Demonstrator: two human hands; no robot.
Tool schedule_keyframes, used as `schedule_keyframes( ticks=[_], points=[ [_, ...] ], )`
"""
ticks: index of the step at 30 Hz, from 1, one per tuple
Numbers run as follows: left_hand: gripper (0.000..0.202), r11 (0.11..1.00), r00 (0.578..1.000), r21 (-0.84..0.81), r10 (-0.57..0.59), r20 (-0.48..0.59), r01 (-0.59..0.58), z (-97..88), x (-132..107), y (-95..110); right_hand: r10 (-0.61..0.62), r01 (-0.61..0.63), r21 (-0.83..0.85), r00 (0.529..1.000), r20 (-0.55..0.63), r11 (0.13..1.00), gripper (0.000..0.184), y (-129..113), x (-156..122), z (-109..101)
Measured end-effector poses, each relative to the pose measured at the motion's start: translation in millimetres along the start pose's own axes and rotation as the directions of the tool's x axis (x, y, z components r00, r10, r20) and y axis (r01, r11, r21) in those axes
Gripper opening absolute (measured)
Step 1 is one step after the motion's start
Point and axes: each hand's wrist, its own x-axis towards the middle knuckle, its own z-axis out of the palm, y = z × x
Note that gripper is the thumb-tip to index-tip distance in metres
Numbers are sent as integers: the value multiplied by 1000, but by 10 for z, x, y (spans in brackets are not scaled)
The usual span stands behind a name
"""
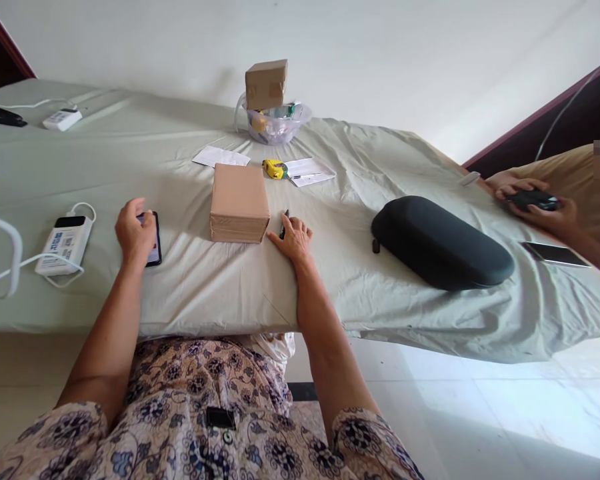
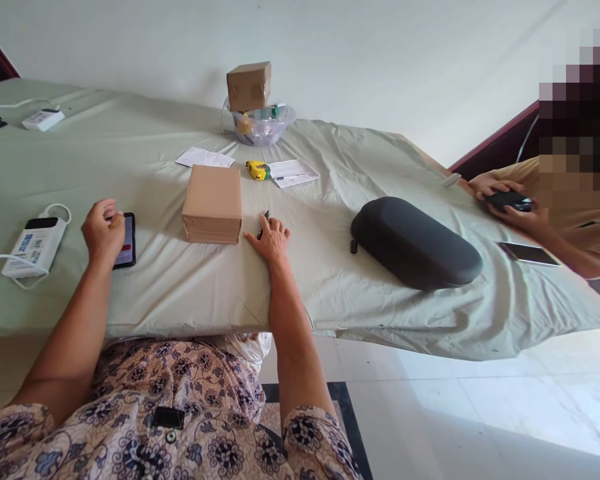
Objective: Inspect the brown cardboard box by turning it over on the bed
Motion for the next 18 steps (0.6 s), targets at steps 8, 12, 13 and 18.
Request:
schedule_keyframes(
  ticks=[8,12,13,18],
  points=[
    [45,909,959,325,-282,21,260,-362,-103,-315,417,-368,246,888,-194,897,49,340,19,-271],
    [40,885,952,377,-304,20,275,-323,-146,-264,642,-636,103,741,-196,765,49,834,-82,-654],
    [37,881,951,384,-308,22,277,-315,-149,-253,678,-680,71,707,-204,730,50,960,-122,-736],
    [33,852,934,443,-348,83,279,-294,-133,-242,756,-768,9,627,-187,640,51,1417,-312,-902]
  ],
)
